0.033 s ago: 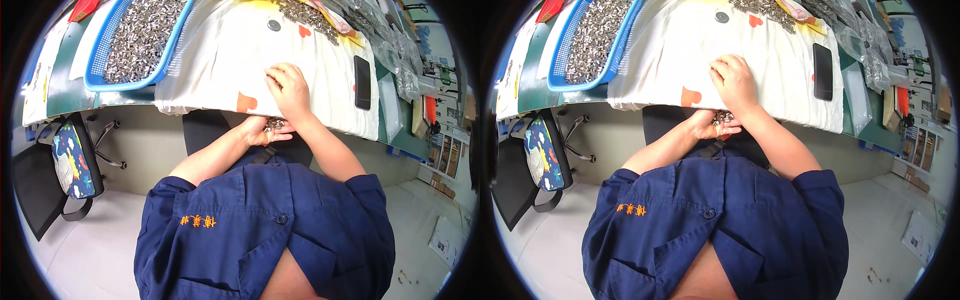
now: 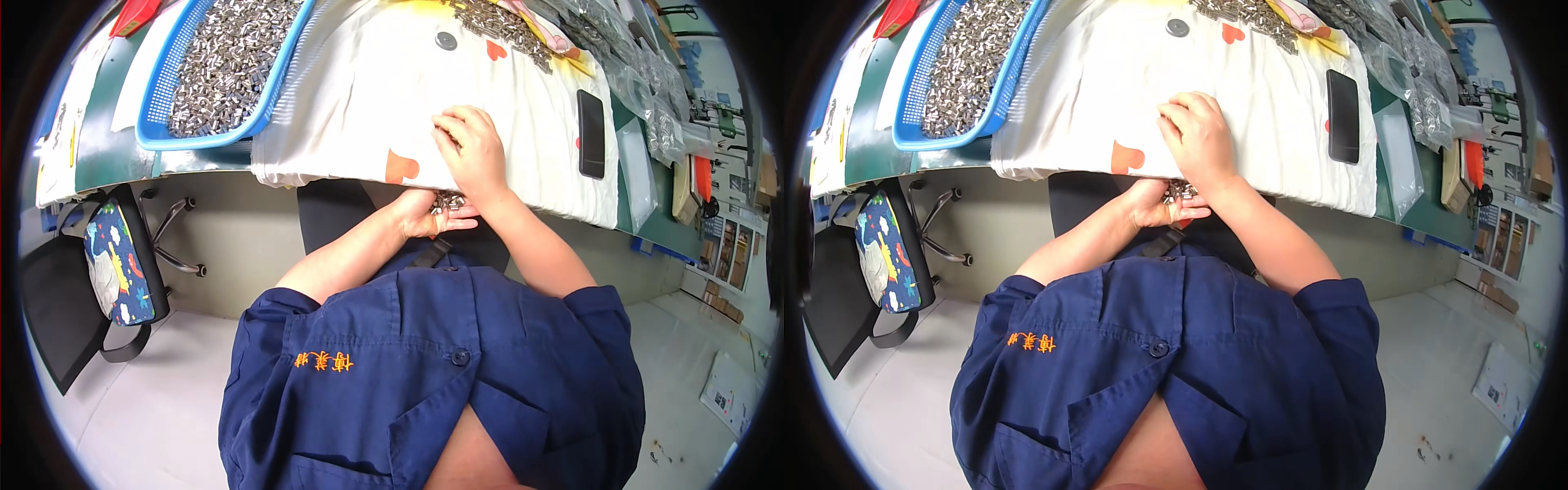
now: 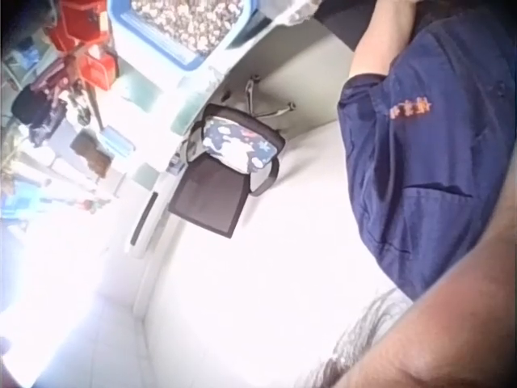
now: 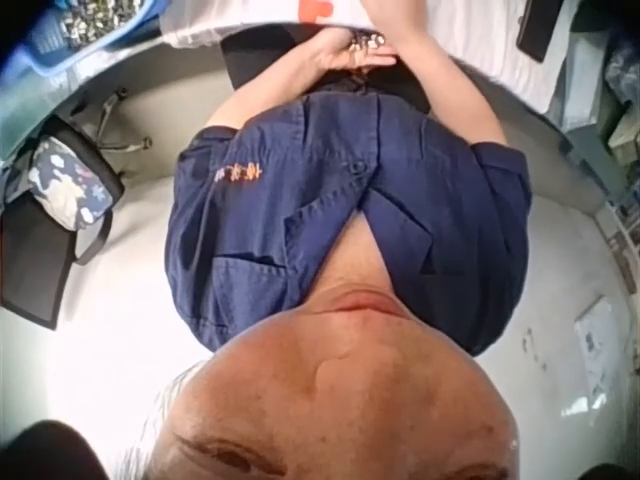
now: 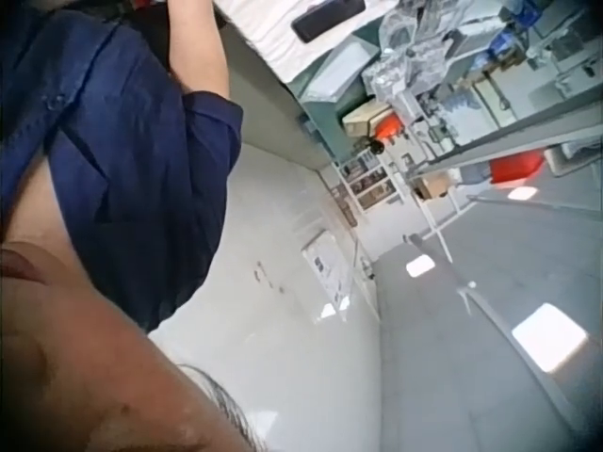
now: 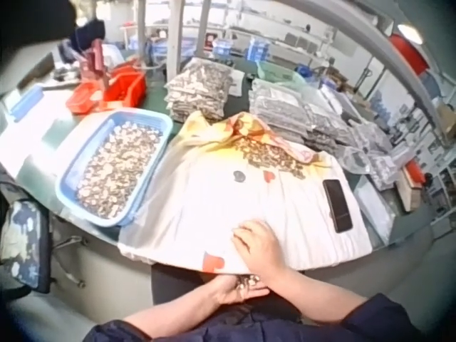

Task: Assembling small metal pins into a circular metal component on a factory workbench.

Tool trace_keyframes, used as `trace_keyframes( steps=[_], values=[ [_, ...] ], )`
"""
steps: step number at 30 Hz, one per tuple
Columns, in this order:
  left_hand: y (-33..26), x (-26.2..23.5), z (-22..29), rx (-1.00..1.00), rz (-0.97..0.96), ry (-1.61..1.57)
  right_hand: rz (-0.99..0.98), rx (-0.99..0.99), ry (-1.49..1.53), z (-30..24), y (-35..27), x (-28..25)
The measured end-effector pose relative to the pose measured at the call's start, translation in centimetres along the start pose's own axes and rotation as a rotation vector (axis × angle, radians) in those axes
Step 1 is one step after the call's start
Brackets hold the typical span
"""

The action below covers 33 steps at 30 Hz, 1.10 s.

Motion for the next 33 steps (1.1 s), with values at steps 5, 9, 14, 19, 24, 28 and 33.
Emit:
trace_keyframes(
  steps=[5,9,14,19,24,28,33],
  values=[
    [0.6,1.4,-0.1,-0.027,-0.191,-0.077,0.02,0.019,0.014,-0.1,-2.5,-0.6],
    [0.4,1.8,0.1,0.007,-0.278,-0.197,0.028,0.019,0.05,-1.1,-4.4,-1.1],
    [0.5,-0.5,-0.3,-0.006,-0.193,-0.247,-0.022,-0.052,0.093,-3.0,-7.1,-1.1],
    [0.0,1.7,-0.1,0.026,-0.067,-0.052,-0.068,-0.23,0.123,-4.4,-9.4,-0.7],
    [0.6,0.6,0.9,0.08,-0.044,-0.021,-0.066,-0.197,0.243,-4.2,-10.1,-2.2],
    [-0.8,-0.4,0.3,-0.043,-0.03,-0.047,0.084,-0.062,0.184,-2.1,-9.2,-6.6],
    [-5.7,-2.1,-1.3,-0.011,0.083,-0.293,0.257,-0.008,0.138,0.7,-7.7,-10.6]
  ],
)
Point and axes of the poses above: each hand's wrist, its own y-axis towards the middle knuckle, its own x-axis out of the palm, z = x × y, the point moved 10 cm from there along y, towards the middle knuckle, and after that the axes turned 5 degrees about -z, right-handed, at the moved point
